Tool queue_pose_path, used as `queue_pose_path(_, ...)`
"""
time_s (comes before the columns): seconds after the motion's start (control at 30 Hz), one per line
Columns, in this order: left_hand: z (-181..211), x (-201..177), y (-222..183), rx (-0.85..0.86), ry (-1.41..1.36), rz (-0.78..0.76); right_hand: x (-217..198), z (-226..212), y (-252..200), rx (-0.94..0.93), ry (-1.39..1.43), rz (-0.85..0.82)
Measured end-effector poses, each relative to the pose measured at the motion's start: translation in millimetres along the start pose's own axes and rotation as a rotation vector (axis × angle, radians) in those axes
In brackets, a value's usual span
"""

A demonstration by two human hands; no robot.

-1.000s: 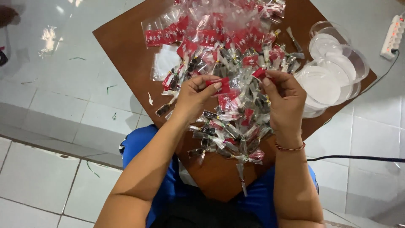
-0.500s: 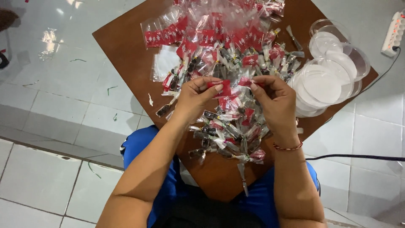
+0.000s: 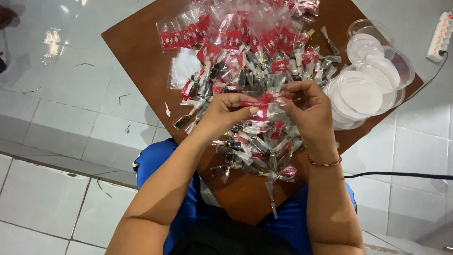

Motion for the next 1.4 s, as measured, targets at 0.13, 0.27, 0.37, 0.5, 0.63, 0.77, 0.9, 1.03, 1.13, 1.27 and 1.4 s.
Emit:
queue_pose_path(0.13, 11, 7, -3, 0.018, 0.002, -0.019, 7, -8, -3, 0.012, 0.048, -0.092)
queue_pose_path(0.27, 11, 6, -3, 0.018, 0.016, -0.016, 6, 0, -2, 0.074, 0.025, -0.105)
queue_pose_path(0.37, 5, 7, -1, 0.025, 0.037, -0.035, 7, 0, -4, 0.109, 0.017, -0.082)
queue_pose_path(0.5, 14, 16, -3, 0.031, 0.055, -0.054, 0, 28, 0, 0.136, 0.018, -0.033)
queue_pose_path(0.63, 18, 16, -6, 0.020, 0.075, -0.053, 9, 16, -4, 0.164, 0.097, 0.014)
queue_pose_path(0.77, 20, 14, -5, 0.057, 0.081, -0.051, 7, 6, -4, 0.140, 0.048, -0.137)
queue_pose_path(0.9, 20, 9, -5, 0.060, 0.121, -0.061, 4, -8, -4, 0.114, 0.001, -0.209)
queue_pose_path(1.03, 26, 14, -9, 0.063, 0.137, -0.061, 6, -8, -5, 0.102, 0.007, -0.213)
queue_pose_path(1.13, 27, 16, -10, 0.052, 0.093, -0.103, 10, -8, -4, 0.143, 0.017, -0.196)
queue_pose_path(1.27, 25, 17, -9, 0.050, 0.100, -0.130, 8, 3, -3, 0.146, 0.036, -0.198)
queue_pose_path(1.4, 27, 17, -13, 0.038, 0.098, -0.165, 6, 7, -4, 0.154, 0.037, -0.215)
Point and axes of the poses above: each hand's wrist, its own y-axis towards the middle knuckle, its own x-axis out of the palm, z = x × y, the point moved 2 cm from there along y, towards the middle knuckle, and after that the axes turned 3 degrees about y, right-handed, at the moved point
